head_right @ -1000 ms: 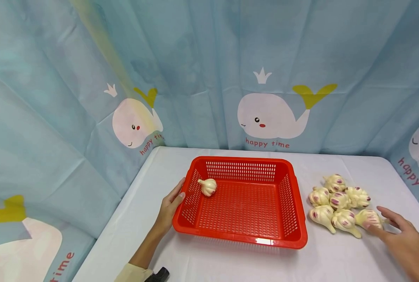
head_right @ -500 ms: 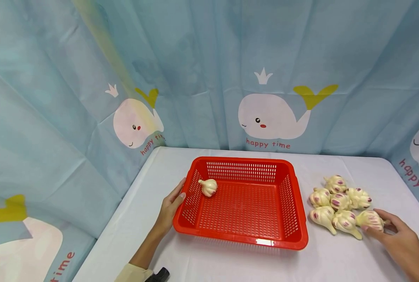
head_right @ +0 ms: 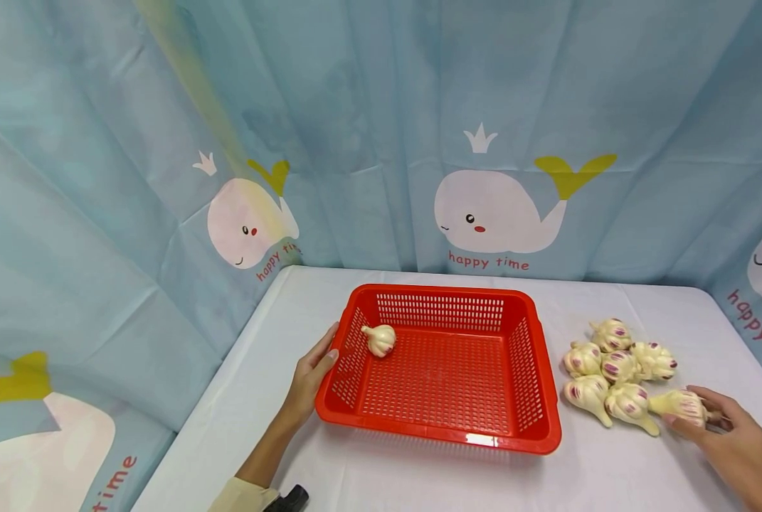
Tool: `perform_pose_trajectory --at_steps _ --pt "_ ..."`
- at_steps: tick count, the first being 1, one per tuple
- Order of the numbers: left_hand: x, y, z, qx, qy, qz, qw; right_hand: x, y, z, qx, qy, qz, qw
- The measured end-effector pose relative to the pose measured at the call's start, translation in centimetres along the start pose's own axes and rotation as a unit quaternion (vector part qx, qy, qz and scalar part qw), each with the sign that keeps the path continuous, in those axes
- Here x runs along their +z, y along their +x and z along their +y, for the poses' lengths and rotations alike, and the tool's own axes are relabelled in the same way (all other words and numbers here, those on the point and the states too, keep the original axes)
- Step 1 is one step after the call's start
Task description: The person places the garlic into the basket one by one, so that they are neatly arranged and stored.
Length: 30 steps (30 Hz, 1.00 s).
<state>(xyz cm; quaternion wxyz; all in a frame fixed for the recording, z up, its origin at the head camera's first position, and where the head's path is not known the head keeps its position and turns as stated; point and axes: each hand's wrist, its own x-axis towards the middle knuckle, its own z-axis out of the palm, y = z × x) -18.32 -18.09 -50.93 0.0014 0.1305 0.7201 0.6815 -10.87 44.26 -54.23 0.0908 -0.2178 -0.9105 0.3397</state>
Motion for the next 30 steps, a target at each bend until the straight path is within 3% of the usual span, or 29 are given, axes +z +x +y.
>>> perform_pose_trajectory --at_steps 6,11,14,17,23,26,30 --pt "0.1 -0.1 0.3 -0.009 -0.002 0.004 0.9999 0.2 0.5 1.3 0.030 0.044 0.031 0.9981" --pt "0.1 -0.1 0.3 -0.009 -0.002 0.003 1.0000 -0.3 0.6 1.8 -0.014 0.043 0.039 0.9982" --pt "0.1 -0.1 0.3 -0.010 -0.002 0.004 0.9999 -0.9 0.0 0.2 -0.030 0.065 0.050 0.9962" --pt "0.1 -0.1 0.4 -0.010 -0.004 0.004 0.9999 -1.4 -0.9 -2.2 -0.011 0.095 0.061 0.9935" --pt "0.1 -0.1 0.3 -0.009 -0.004 0.001 0.9999 -1.7 -1.6 -4.8 0.027 0.072 0.040 0.9962" --pt "0.1 -0.1 0.2 -0.007 -0.003 0.001 1.0000 -1.7 -2.0 -5.8 0.010 0.066 0.028 0.9974" --pt "0.1 0.0 0.2 -0.007 0.000 0.003 1.0000 -1.7 -2.5 -6.8 -0.032 0.108 0.012 0.9936"
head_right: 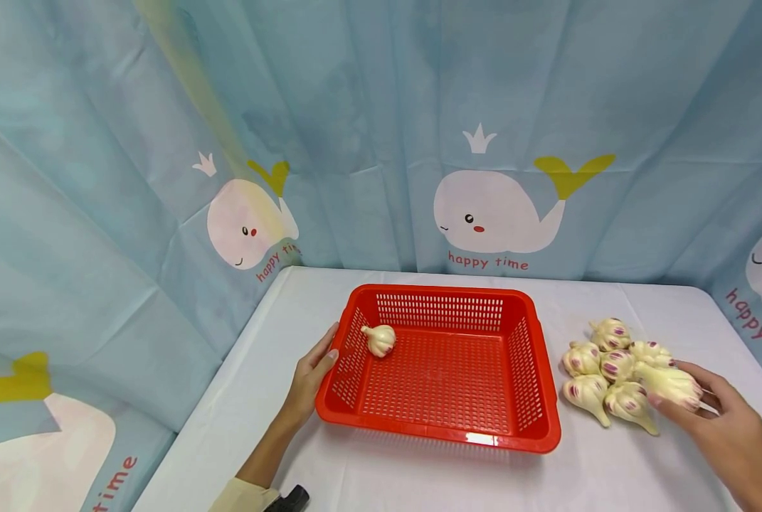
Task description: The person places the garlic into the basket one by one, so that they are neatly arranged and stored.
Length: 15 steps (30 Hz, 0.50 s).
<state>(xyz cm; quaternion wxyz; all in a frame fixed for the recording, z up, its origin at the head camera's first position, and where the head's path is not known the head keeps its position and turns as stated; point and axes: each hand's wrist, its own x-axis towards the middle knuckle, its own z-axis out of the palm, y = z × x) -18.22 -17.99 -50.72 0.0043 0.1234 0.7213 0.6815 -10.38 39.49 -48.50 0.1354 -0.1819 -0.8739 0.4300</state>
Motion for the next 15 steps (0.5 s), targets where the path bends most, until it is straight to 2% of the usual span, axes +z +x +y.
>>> perform_pose_trajectory --at_steps 3,9,11,15 --pt "0.1 0.0 0.1 -0.002 0.003 0.003 1.0000 0.2 -0.2 -0.5 -0.012 0.032 -0.015 0.9993" --pt "0.1 -0.1 0.1 -0.004 0.007 0.006 1.0000 0.9 0.1 -1.7 0.021 0.016 -0.045 0.9986" --pt "0.1 -0.1 0.1 -0.004 0.007 0.006 1.0000 1.1 0.3 -2.1 0.015 0.006 -0.048 0.9987" --pt "0.0 0.0 0.0 -0.002 0.005 0.007 1.0000 1.5 0.4 -2.9 -0.026 0.008 -0.045 0.9986"
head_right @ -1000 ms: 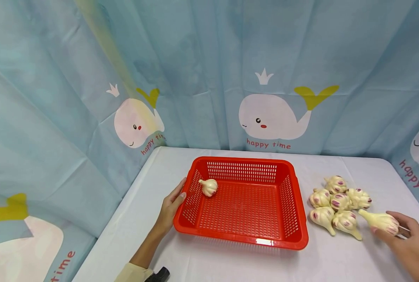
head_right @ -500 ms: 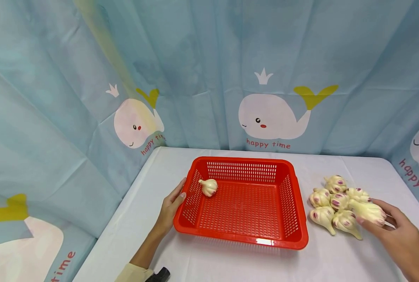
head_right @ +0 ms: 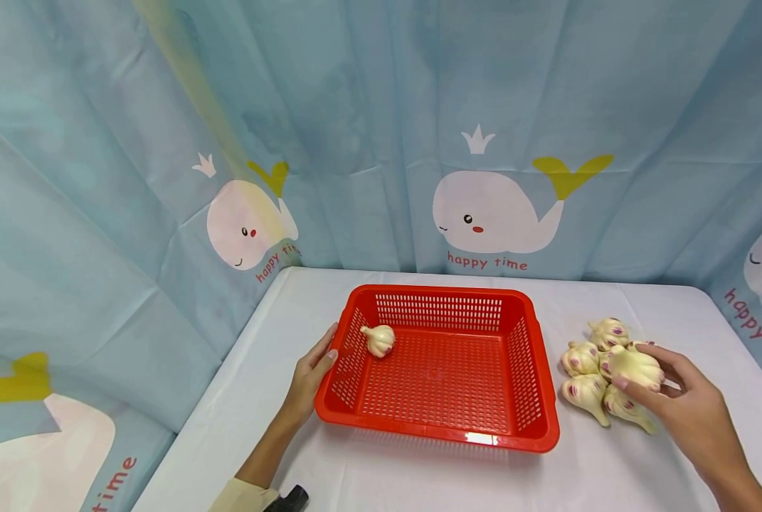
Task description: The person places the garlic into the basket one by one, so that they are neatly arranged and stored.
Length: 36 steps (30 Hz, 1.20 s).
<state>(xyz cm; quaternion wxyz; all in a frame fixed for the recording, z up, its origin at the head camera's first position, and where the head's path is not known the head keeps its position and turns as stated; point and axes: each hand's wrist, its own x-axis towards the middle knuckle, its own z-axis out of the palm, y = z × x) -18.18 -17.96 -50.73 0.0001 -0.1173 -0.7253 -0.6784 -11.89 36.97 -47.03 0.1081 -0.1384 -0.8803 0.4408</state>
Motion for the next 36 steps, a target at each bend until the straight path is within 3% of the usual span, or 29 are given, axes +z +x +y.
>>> perform_pose_trajectory --at_steps 4,11,18,36 --pt "0.0 0.0 0.0 0.000 -0.001 0.002 1.0000 0.3 -0.1 -1.0 -0.030 0.008 -0.013 0.9994" --pt "0.1 0.1 0.0 -0.001 -0.001 0.000 1.0000 1.1 0.2 -2.9 -0.044 0.029 -0.044 0.9977" --pt "0.0 0.1 -0.2 0.001 0.001 0.000 1.0000 1.4 0.4 -4.9 -0.094 0.093 -0.078 0.9880" --pt "0.0 0.0 0.0 -0.003 -0.003 0.001 1.0000 3.5 0.9 -9.7 -0.146 0.129 -0.113 0.9743"
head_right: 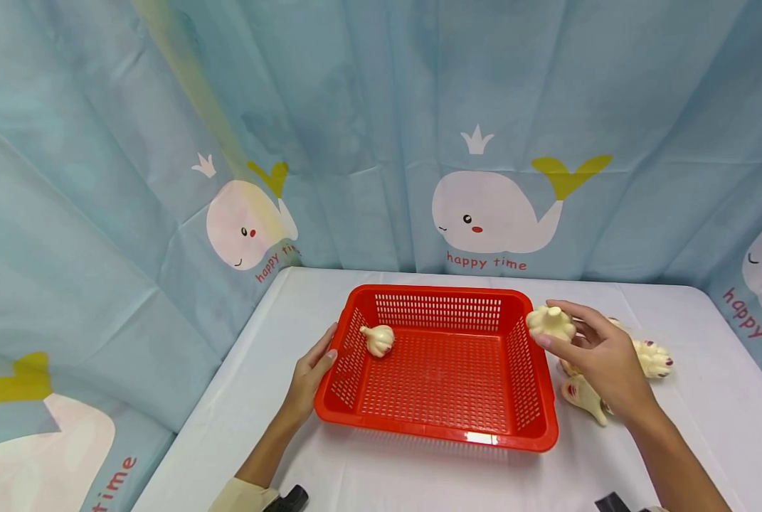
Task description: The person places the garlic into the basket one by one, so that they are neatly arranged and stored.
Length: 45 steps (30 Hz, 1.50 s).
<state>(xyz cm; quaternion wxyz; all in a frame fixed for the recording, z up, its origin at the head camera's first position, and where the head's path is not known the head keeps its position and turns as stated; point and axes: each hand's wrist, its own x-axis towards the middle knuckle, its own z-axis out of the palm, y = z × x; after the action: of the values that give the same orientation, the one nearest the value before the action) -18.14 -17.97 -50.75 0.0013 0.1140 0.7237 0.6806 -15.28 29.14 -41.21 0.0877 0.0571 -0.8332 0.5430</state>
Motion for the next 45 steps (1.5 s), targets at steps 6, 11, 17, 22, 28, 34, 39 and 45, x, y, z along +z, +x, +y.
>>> perform_pose_trajectory --at_steps 6,11,17,22,28,34,39,45 --pt "0.1 -0.1 0.2 -0.003 -0.003 0.002 1.0000 1.0 0.9 -0.8 -0.011 -0.014 -0.020 0.9996" --pt "0.1 0.0 0.1 -0.005 -0.001 0.005 1.0000 2.0 1.5 -1.6 0.001 -0.023 -0.027 0.9994" --pt "0.1 -0.1 0.4 -0.008 -0.002 0.008 0.9999 2.5 2.4 -2.1 0.019 -0.026 -0.055 0.9980" --pt "0.1 -0.2 0.4 -0.008 -0.001 0.008 0.9999 2.9 3.2 -2.4 0.029 -0.029 -0.070 0.9967" --pt "0.2 -0.1 0.4 -0.006 0.002 0.007 1.0000 4.1 4.3 -2.8 -0.010 0.012 -0.078 0.9968" --pt "0.2 -0.1 0.2 -0.007 -0.002 0.005 1.0000 5.0 5.1 -3.2 -0.018 0.034 -0.086 0.9955" --pt "0.1 -0.1 0.2 -0.001 0.000 0.005 1.0000 5.5 5.7 -3.5 0.002 0.032 -0.100 0.9944" --pt "0.1 0.0 0.3 0.000 0.000 0.003 1.0000 5.8 6.5 -3.6 0.032 0.016 -0.128 0.9911"
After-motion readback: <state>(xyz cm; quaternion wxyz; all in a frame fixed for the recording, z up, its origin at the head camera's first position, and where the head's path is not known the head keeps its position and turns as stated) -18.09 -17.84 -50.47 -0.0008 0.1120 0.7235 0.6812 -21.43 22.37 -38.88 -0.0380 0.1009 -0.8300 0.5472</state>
